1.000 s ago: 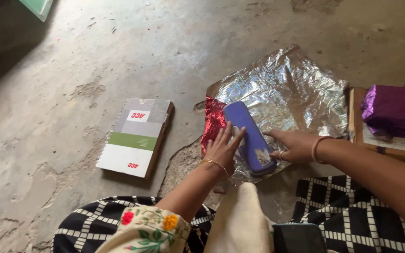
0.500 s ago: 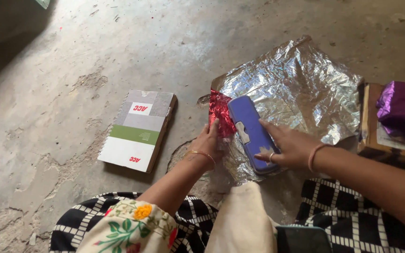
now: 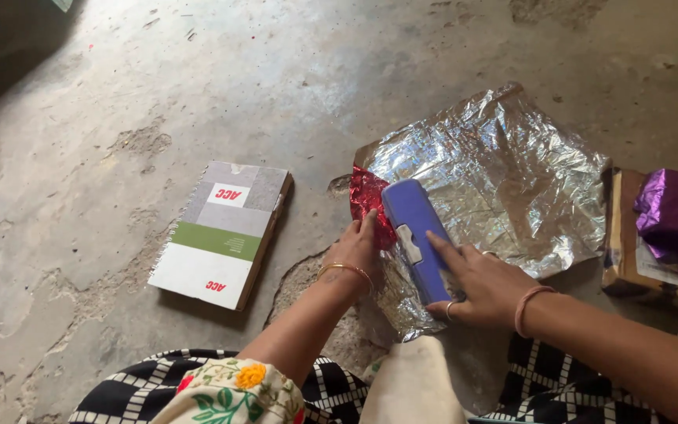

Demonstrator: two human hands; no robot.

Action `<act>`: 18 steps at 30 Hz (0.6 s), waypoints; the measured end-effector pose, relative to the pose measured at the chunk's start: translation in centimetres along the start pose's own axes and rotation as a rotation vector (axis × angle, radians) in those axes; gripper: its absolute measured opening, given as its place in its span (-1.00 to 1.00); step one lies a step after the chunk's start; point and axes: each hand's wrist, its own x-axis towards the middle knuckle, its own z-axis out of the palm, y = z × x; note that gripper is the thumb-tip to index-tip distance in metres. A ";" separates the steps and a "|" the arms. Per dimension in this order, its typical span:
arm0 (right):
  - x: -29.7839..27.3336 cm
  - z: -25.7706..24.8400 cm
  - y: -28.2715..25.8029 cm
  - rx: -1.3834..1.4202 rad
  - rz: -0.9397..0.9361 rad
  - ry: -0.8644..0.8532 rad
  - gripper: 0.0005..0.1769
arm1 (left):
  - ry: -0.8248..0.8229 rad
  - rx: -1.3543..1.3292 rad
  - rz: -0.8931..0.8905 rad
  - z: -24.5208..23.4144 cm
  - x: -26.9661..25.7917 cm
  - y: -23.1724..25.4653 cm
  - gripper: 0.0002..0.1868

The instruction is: The person wraps a small purple box and a blue pencil case with shiny red wrapping paper on the floor. They fold the paper around each item, smooth the edges, and place the wrapped items aside.

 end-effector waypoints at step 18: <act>2.3 -2.0 3.3 0.475 0.162 0.250 0.34 | 0.173 -1.126 -0.771 -0.9 3.6 -5.5 -0.24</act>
